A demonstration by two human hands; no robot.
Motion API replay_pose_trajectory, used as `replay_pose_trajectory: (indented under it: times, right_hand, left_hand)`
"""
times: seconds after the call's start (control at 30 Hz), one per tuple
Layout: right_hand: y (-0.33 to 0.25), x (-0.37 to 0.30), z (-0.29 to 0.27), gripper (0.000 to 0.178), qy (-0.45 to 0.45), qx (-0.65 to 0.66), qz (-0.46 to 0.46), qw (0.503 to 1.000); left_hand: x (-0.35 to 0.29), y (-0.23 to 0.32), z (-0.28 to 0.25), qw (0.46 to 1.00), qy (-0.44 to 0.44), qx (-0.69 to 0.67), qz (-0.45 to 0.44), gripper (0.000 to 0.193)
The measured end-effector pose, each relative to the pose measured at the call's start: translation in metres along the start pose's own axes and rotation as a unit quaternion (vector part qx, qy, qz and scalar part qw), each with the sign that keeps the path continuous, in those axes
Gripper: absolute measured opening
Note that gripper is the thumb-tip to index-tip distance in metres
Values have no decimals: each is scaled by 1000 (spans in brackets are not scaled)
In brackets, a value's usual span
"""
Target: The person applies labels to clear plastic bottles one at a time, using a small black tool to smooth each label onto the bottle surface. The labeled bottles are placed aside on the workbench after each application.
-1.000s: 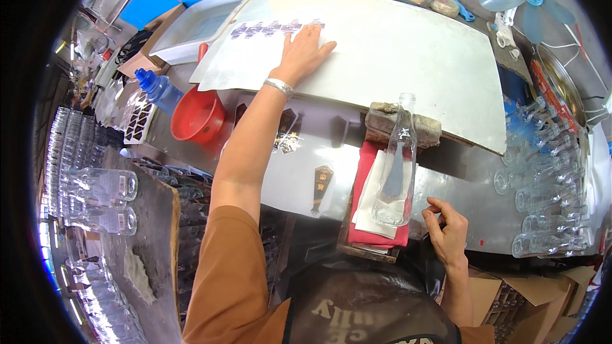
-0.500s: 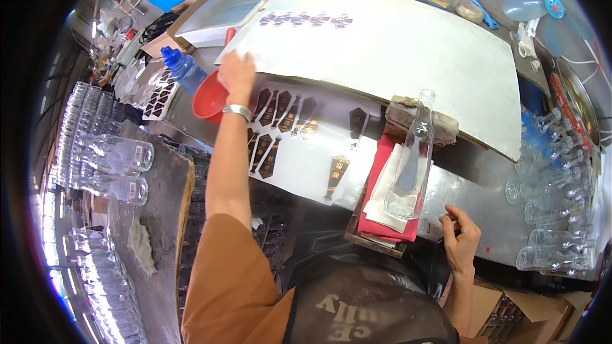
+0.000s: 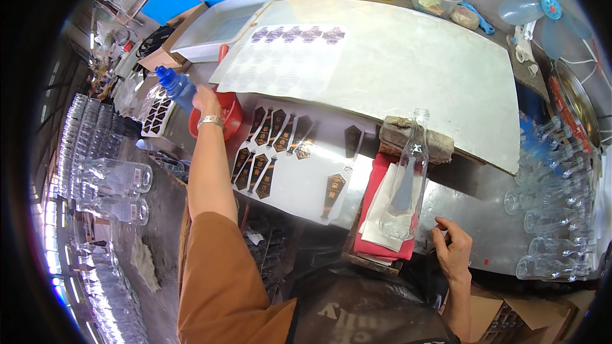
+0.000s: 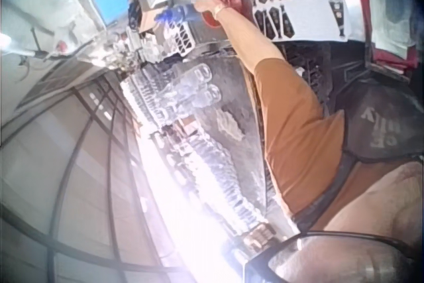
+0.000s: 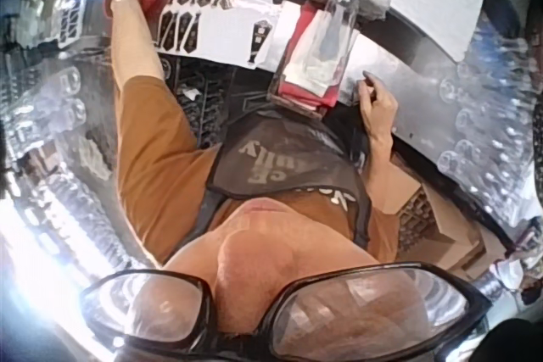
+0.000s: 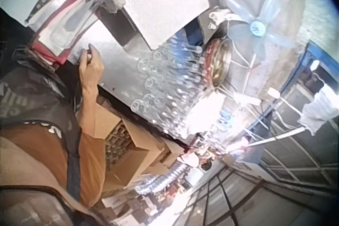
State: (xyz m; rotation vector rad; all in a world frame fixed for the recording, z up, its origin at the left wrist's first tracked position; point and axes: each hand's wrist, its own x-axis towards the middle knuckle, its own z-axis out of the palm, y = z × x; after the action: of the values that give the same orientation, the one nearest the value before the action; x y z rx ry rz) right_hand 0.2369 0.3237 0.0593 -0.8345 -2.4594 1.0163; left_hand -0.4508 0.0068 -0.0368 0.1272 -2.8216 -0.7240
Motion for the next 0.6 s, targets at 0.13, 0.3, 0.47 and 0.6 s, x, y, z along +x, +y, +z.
replay_pose_trajectory:
  times: [0.13, 0.3, 0.47, 0.6]
  right_hand:
    - [1, 5, 8, 22, -19, 18, -41, 999]
    - [0, 5, 6, 22, -22, 23, -25, 999]
    - [4, 0, 4, 22, -25, 20, -11, 999]
    - [5, 0, 5, 22, -19, 13, -25, 999]
  left_hand:
    - [-43, 126, -63, 950, 93, -67, 290, 28]
    - [-166, 246, -56, 894, -37, -75, 440, 56]
    - [-188, 241, -51, 897, -79, 48, 432, 65]
    - [-215, 229, -73, 893, -80, 69, 438, 63]
